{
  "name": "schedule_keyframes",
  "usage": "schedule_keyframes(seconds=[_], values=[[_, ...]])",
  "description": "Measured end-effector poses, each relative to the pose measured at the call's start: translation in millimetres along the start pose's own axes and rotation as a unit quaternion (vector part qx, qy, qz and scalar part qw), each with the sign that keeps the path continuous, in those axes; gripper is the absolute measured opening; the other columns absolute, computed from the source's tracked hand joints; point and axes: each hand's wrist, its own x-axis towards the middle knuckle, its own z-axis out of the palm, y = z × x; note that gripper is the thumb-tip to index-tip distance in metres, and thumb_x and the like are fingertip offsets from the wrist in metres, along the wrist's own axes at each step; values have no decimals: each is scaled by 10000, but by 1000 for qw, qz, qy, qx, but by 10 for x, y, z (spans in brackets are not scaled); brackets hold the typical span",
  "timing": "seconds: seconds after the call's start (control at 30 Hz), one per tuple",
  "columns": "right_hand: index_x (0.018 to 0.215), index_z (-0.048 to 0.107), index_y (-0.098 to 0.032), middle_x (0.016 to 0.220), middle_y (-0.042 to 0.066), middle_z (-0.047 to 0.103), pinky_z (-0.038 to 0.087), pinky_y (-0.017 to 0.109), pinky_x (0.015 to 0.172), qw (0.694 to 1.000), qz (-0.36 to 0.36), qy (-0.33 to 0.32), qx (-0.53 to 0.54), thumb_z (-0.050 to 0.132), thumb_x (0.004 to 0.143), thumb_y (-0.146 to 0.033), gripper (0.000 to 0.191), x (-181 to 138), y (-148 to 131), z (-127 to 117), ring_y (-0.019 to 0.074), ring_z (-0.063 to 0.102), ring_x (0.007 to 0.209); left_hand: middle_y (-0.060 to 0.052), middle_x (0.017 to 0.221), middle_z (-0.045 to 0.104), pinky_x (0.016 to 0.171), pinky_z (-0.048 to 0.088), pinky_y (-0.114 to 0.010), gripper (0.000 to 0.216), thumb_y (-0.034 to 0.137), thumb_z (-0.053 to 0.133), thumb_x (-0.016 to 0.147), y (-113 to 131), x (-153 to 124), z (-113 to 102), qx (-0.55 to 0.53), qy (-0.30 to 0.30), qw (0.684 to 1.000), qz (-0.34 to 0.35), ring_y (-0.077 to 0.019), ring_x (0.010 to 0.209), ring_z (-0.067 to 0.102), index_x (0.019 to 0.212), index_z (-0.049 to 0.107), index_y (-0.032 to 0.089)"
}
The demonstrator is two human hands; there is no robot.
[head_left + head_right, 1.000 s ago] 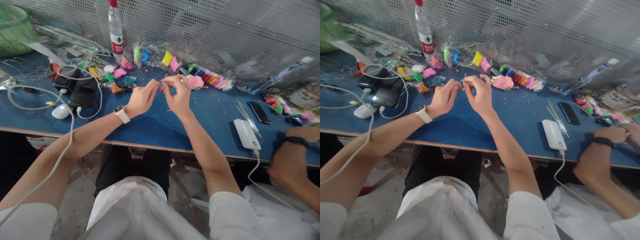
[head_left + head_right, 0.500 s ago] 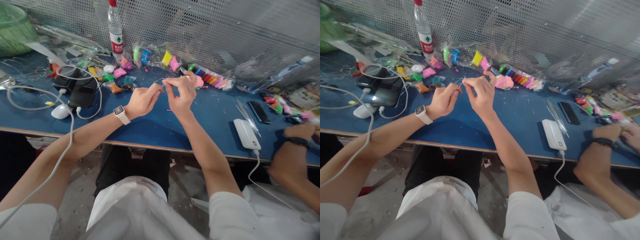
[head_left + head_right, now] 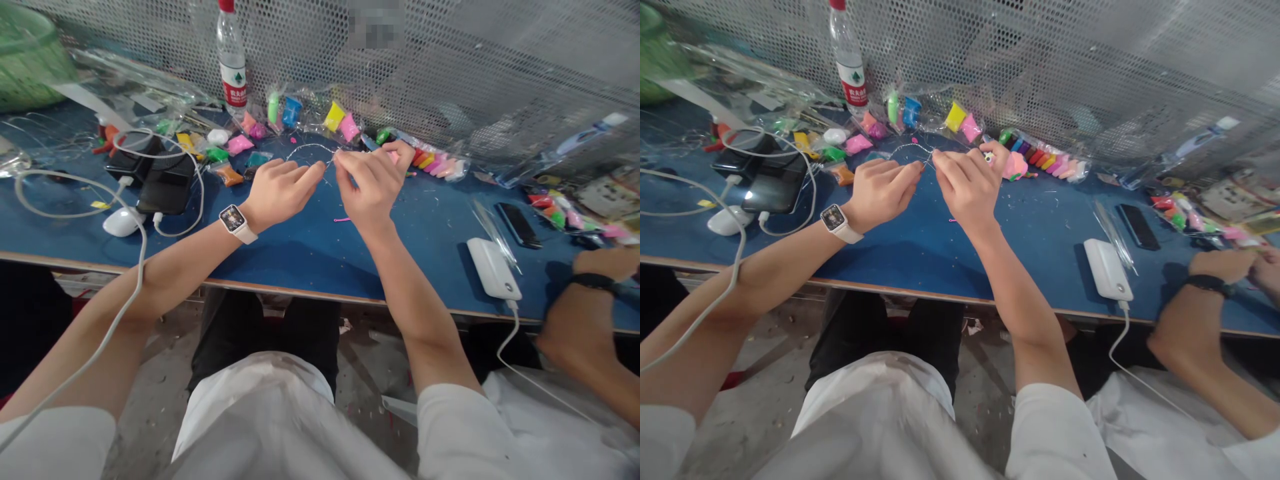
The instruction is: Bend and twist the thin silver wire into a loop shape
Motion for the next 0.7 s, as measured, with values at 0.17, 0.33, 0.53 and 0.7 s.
schedule_keyframes(seconds=[0.17,0.33,0.53,0.7], values=[[1186,810,-319,1051,10,848,432,716,1309,999,13,-34,-12,477,1179,-535,397,7,-13,2,267,815,1083,-52,675,630,792,505,-402,380,401,443,1135,-13,30,5,18,-2,1000,-9,-215,690,605,1116,778,224],[1179,800,-317,1061,21,847,442,706,1276,999,18,-45,-15,494,1173,-514,365,6,-9,23,282,803,1098,-42,661,632,746,495,-365,406,407,401,1163,33,23,0,13,0,1000,-23,-198,657,608,1113,763,231],[1163,777,-314,989,15,825,488,639,1220,999,18,-30,-5,457,1185,-538,392,1,-55,52,257,801,1032,-44,706,667,671,451,-331,447,462,350,1192,65,-18,20,-16,11,998,-56,-186,636,632,1178,738,240],[1139,767,-301,875,7,765,487,617,1204,998,48,-41,18,430,1186,-565,431,-2,-95,74,250,782,927,-37,769,685,661,458,-318,563,575,256,1214,106,-17,33,-78,16,992,-100,-160,620,636,1187,714,249]])
